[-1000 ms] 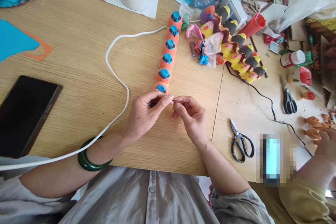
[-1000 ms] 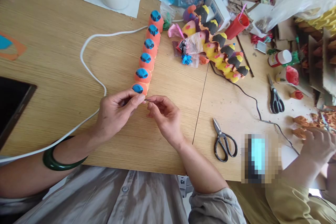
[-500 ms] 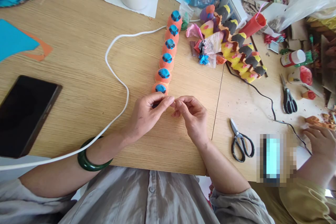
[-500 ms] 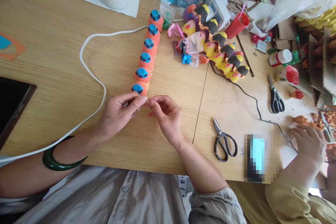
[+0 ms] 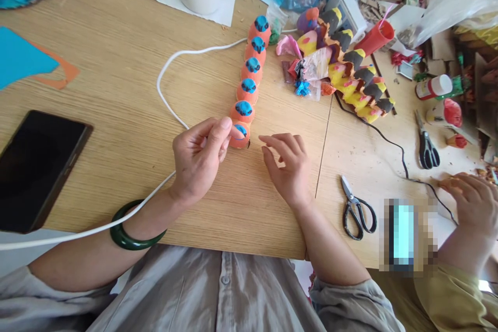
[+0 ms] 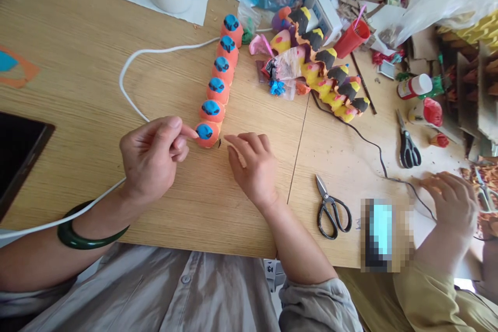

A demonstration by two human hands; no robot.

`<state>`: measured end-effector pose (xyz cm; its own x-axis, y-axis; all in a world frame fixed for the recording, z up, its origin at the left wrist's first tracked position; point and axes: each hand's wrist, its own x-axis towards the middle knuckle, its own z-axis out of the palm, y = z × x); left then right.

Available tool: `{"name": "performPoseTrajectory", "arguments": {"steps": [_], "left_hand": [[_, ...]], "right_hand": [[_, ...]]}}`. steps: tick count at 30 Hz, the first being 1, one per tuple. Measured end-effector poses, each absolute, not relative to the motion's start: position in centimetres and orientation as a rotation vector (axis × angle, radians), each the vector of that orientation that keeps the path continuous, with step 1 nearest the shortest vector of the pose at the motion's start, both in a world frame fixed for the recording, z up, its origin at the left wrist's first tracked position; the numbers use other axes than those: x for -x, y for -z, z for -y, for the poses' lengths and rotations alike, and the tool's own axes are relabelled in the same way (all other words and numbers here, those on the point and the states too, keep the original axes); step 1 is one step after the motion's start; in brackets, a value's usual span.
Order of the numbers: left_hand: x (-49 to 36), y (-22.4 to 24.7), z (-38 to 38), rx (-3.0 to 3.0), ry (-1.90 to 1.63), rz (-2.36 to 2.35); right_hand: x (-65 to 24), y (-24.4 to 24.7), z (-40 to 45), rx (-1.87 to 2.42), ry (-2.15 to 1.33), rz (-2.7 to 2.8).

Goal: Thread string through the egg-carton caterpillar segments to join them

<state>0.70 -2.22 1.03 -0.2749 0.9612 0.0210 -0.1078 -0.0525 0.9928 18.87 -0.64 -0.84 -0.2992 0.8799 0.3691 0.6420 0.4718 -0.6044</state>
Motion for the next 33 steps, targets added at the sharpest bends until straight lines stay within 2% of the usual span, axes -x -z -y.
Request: {"name": "performPoseTrajectory", "arguments": {"steps": [7,13,21,27,30,33], "left_hand": [[-0.7,-0.3,2.0,-1.037,-1.457,-1.312],[-0.6,-0.5,1.4,-1.004,-1.43,-1.421],[0.4,-0.2,-0.1,-0.875,-1.553,-1.359],[0.6,0.1,-0.1,-1.01,-1.551,-1.407],[0.0,-0.1,0.8,-1.253,-1.417,-1.384],[-0.7,-0.2,1.7,-1.494,-1.336,-1.353]], "right_hand": [[-18.1,2.5,0.4,1.204,-0.239,2.297],[-17.9,3.2,-0.3,1.172,-0.335,2.354],[-17.7,3.3,-1.3,1.176,-0.256,2.388],[-17.5,3.2,-0.4,1.131,-0.692,1.88],[-17.5,3.2,0.2,1.194,-0.986,1.569],[-17.5,3.0,0.5,1.146,-1.094,1.389]]}}
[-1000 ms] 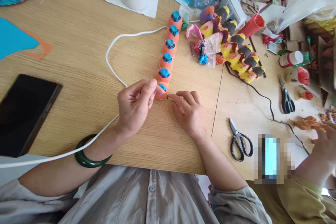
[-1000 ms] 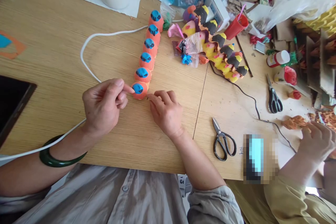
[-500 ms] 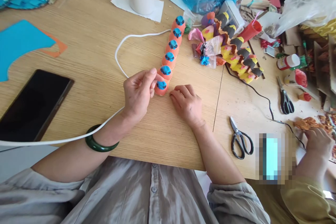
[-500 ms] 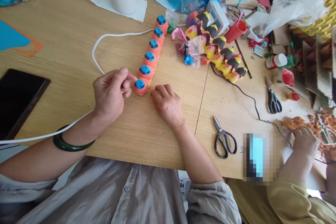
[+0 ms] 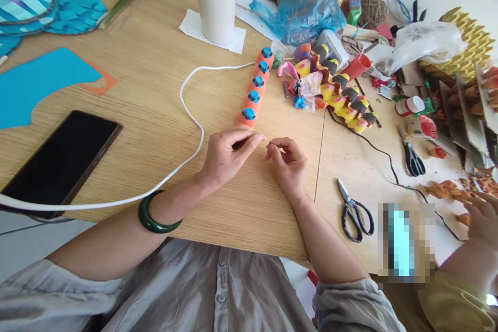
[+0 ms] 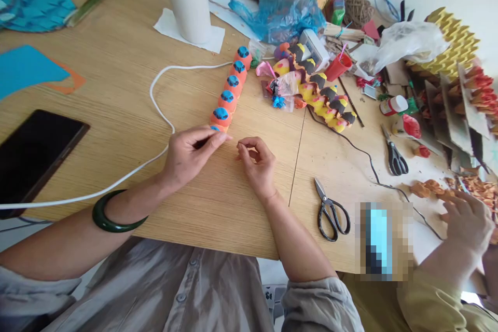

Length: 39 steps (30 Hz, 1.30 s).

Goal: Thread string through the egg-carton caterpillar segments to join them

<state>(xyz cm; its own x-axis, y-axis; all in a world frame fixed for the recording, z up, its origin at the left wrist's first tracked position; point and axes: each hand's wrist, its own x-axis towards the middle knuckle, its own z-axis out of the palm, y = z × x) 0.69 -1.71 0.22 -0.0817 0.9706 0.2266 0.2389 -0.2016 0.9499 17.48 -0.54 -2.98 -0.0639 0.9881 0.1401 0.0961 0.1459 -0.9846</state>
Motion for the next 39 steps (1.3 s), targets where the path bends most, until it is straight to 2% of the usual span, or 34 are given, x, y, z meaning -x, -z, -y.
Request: {"name": "performPoseTrajectory", "arguments": {"steps": [4,13,30,36,39], "left_hand": [[-1.3,-0.2,2.3,-1.496,-1.305,-1.311],[-1.6,-0.1,2.7,-1.015,-1.094,-1.141],[-1.5,-0.5,2.4,-0.896,-1.073,-1.127],[-1.6,-0.8,2.1,-0.85,-1.088,-1.076],[-1.6,-0.7,2.1,-0.817,-1.072,-1.089]], "right_hand": [[-17.5,2.5,1.1,1.074,-1.004,1.361],[-17.8,2.6,1.9,1.07,-0.904,1.527],[-17.1,1.6,2.2,1.092,-1.126,1.288],[-17.2,1.6,1.8,1.025,-1.449,1.12],[-17.2,1.4,1.7,1.008,-1.475,1.095]]}}
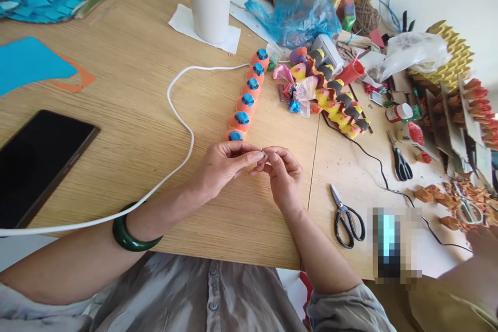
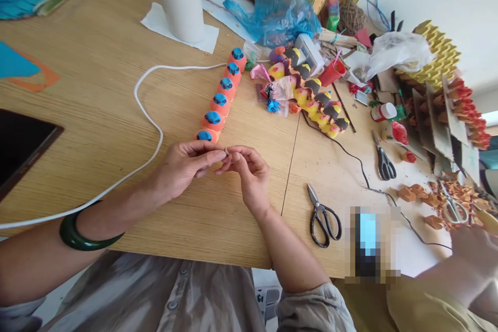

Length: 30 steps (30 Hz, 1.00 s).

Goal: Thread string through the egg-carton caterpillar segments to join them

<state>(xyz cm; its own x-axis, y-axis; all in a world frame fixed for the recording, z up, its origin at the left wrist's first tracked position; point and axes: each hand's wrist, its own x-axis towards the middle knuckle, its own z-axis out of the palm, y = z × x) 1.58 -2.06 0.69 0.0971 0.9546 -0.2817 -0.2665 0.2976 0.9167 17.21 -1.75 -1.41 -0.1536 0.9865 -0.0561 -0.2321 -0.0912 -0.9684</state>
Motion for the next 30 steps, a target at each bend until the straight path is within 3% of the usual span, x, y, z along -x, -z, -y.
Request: {"name": "performPoseTrajectory", "arguments": {"steps": [12,30], "left_hand": [[-1.5,-0.6,1.9,-0.704,-1.057,-1.03],[-1.4,-0.9,2.1,-0.819,-1.026,-1.032]], "right_hand": [[-17.6,2.2,2.1,0.966,-1.052,1.417],[-17.7,1.3,2.1,0.912,-1.24,1.412]]}}
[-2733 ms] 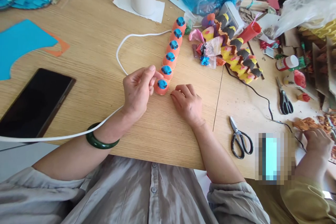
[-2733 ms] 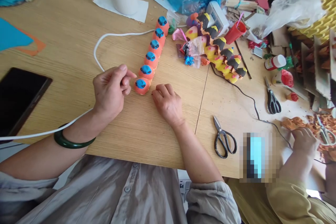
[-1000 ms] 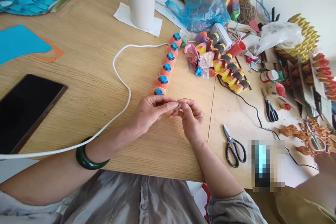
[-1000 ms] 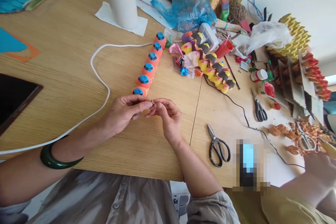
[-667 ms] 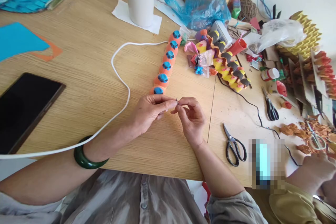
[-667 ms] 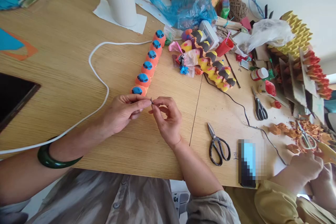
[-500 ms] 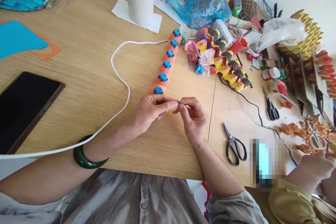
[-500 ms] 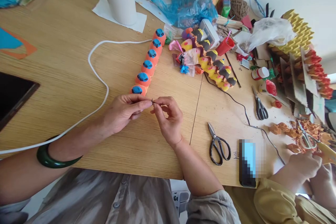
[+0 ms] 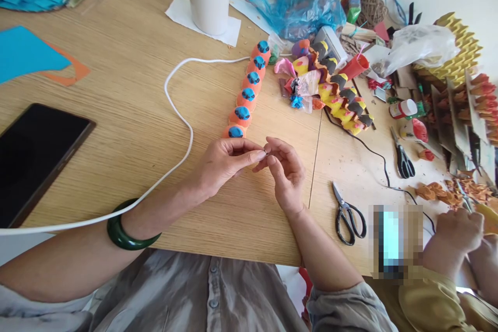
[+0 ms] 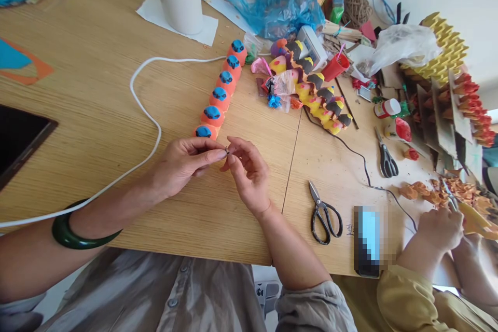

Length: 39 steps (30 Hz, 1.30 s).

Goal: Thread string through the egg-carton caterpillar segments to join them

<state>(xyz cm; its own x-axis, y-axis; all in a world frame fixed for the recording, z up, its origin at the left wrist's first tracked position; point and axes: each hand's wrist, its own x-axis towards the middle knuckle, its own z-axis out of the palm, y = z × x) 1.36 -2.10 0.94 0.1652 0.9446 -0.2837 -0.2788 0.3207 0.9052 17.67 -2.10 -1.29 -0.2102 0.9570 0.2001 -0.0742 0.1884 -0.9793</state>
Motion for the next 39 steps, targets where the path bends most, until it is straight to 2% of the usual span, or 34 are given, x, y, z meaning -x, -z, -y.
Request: {"name": "performPoseTrajectory", "arguments": {"steps": [11,24,39], "left_hand": [[-1.22,-0.44,2.2,-0.844,-1.009,-1.06],[-1.12,-0.46,2.2,-0.817,-1.026,-1.029],[-1.31,-0.87,2.24,-0.927,-1.148,-1.147]], "right_hand": [[-17.57,1.31,2.12,0.915,-1.183,1.398],[-17.83,1.99,1.99,0.943,-0.936,1.567],[-17.57,1.63,2.28,0.967,-0.987,1.534]]}}
